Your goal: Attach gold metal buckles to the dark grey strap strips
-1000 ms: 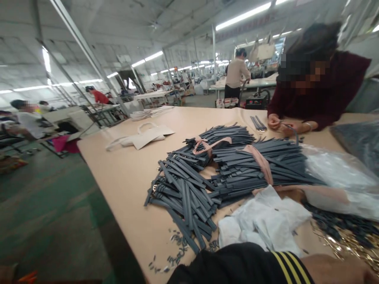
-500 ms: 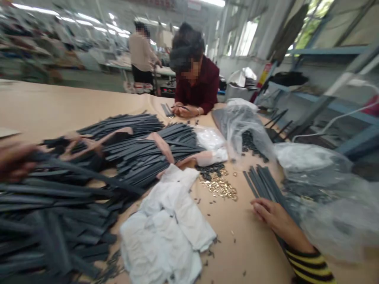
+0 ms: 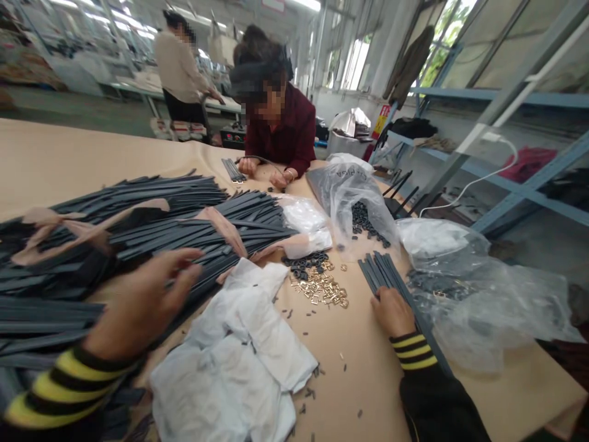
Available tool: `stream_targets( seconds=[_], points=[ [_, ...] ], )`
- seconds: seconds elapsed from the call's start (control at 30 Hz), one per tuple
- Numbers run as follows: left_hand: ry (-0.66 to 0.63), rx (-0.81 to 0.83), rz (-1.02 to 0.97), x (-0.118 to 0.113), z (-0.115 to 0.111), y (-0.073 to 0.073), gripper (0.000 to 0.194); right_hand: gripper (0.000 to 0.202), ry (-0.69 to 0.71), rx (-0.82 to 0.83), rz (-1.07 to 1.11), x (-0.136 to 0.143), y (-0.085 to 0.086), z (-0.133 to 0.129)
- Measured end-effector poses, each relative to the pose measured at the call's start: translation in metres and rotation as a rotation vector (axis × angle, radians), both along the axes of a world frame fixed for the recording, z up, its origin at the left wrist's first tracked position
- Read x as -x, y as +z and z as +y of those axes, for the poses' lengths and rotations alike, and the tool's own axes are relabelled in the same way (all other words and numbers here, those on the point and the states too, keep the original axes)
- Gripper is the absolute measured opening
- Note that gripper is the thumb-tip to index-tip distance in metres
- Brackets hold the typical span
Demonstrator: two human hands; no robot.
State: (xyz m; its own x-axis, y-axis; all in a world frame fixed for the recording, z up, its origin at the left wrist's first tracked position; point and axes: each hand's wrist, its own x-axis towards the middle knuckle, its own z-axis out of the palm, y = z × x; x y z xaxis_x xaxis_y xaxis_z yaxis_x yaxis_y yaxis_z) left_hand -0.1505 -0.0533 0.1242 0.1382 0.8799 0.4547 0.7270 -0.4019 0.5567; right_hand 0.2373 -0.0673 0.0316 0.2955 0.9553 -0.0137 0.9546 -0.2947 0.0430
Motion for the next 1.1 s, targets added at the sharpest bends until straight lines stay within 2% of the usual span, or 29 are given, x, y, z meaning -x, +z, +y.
stream_targets(
  seconds=[0.07,0.13,0.2,0.3,0.37,0.43,0.57,0.63,0.73,0.9,1.0,1.1],
  points=[
    [-0.146,0.091,-0.012,-0.037,-0.001,-0.015,0.024,0.026,-0.020,0.015,-0.004,-0.003,0.001,0.001],
    [-0.322,0.232,-0.065,-0.086,0.001,-0.032,0.021,0.028,-0.038,0.017,-0.008,-0.003,0.002,0.001],
    [-0.391,0.285,-0.063,-0.129,0.004,-0.050,0.020,0.030,-0.057,0.006,-0.015,-0.001,0.002,0.000],
    [-0.505,0.311,0.086,-0.164,0.005,-0.076,0.016,0.030,-0.084,-0.027,-0.029,0.002,0.000,0.001],
    [-0.518,0.355,0.216,-0.166,0.003,-0.090,0.015,0.027,-0.086,-0.026,-0.026,0.001,-0.002,0.003],
    [-0.484,0.423,0.307,-0.160,0.000,-0.098,0.017,0.025,-0.065,0.008,-0.017,-0.003,-0.003,0.006],
    [-0.485,0.547,0.303,-0.143,-0.006,-0.095,0.015,0.015,0.115,0.085,-0.011,-0.005,-0.001,0.008],
    [-0.518,0.604,0.216,-0.141,-0.005,-0.090,0.013,0.011,0.205,0.078,-0.002,-0.003,-0.002,0.007],
    [-0.482,0.618,0.011,-0.144,0.000,-0.090,0.014,0.017,0.238,0.031,-0.017,-0.001,-0.006,0.006],
    [-0.334,0.714,-0.460,-0.149,0.011,-0.111,0.020,0.012,0.227,0.078,0.189,-0.010,-0.012,0.016],
    [-0.296,0.757,-0.628,-0.147,0.014,-0.117,0.025,0.007,0.263,0.053,0.258,-0.009,-0.005,0.017],
    [-0.276,0.758,-0.733,-0.145,0.015,-0.112,0.029,0.012,0.318,0.000,0.418,0.013,0.015,0.010]
  ],
)
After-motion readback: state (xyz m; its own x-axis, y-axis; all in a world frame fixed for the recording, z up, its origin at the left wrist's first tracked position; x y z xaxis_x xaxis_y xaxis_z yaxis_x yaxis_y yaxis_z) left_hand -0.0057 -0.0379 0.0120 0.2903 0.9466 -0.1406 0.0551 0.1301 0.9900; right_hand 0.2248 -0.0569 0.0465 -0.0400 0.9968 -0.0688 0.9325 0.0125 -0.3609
